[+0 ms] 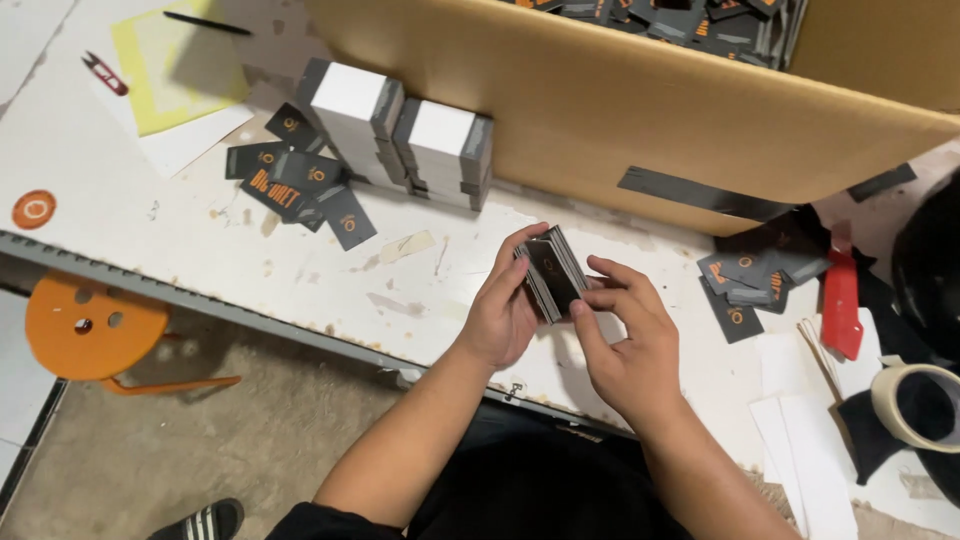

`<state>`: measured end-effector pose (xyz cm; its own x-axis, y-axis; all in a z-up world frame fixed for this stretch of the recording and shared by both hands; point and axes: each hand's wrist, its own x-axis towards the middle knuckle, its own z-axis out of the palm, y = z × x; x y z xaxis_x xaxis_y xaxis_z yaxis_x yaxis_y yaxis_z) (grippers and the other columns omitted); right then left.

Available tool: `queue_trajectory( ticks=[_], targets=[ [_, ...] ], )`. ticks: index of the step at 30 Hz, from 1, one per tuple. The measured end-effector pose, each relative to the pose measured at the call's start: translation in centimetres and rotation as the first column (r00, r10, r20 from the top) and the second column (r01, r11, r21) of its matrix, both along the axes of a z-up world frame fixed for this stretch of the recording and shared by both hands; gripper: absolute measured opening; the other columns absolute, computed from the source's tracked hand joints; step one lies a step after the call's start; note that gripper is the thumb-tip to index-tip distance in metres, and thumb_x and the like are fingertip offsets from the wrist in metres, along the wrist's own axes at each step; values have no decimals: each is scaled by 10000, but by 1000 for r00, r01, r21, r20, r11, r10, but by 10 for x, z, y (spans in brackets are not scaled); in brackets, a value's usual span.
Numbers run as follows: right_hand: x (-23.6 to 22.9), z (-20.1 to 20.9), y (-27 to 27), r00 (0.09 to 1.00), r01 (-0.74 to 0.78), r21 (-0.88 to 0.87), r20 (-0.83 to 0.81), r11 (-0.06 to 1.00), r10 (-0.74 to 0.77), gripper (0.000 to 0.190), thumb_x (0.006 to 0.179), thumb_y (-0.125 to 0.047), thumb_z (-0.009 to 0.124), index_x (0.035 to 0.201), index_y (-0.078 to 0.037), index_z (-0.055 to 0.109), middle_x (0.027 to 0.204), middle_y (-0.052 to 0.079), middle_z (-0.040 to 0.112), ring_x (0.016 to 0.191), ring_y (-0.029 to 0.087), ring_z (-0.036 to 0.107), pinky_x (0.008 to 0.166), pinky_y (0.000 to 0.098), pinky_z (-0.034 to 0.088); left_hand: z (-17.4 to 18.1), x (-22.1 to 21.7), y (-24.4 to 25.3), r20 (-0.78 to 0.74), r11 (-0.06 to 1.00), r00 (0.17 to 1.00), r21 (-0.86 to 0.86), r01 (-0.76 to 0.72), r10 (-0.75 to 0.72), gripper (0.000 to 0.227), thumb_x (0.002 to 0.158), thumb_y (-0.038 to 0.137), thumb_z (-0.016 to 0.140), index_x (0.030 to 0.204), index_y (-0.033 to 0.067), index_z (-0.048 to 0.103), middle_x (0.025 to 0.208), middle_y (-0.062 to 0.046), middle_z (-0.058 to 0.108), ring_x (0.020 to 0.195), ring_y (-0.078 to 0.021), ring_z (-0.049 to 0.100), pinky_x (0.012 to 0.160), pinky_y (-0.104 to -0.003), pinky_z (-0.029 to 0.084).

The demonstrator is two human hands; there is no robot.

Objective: The person sits at a table and organizes small black tags. They pick up tags from the table surface and a cardboard box, align them with paper strips, and compile them into a neat stack by hand.

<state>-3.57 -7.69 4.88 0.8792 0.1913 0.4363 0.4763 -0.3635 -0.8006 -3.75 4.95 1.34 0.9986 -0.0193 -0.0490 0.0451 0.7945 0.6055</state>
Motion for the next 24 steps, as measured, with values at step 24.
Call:
queue_trajectory(
  ticks=[24],
  targets=[
    [52, -71, 195, 705, -186, -441, 563, 878, 432, 159, 808, -247, 550, 844, -93, 535, 765, 61, 492, 578, 242, 535, 490, 320, 460, -46, -56, 114, 256, 520, 708, 527, -673, 658, 461, 803, -18, 491, 1192, 39, 252, 874, -137, 460, 650, -163, 538, 575, -291, 488]
  ],
)
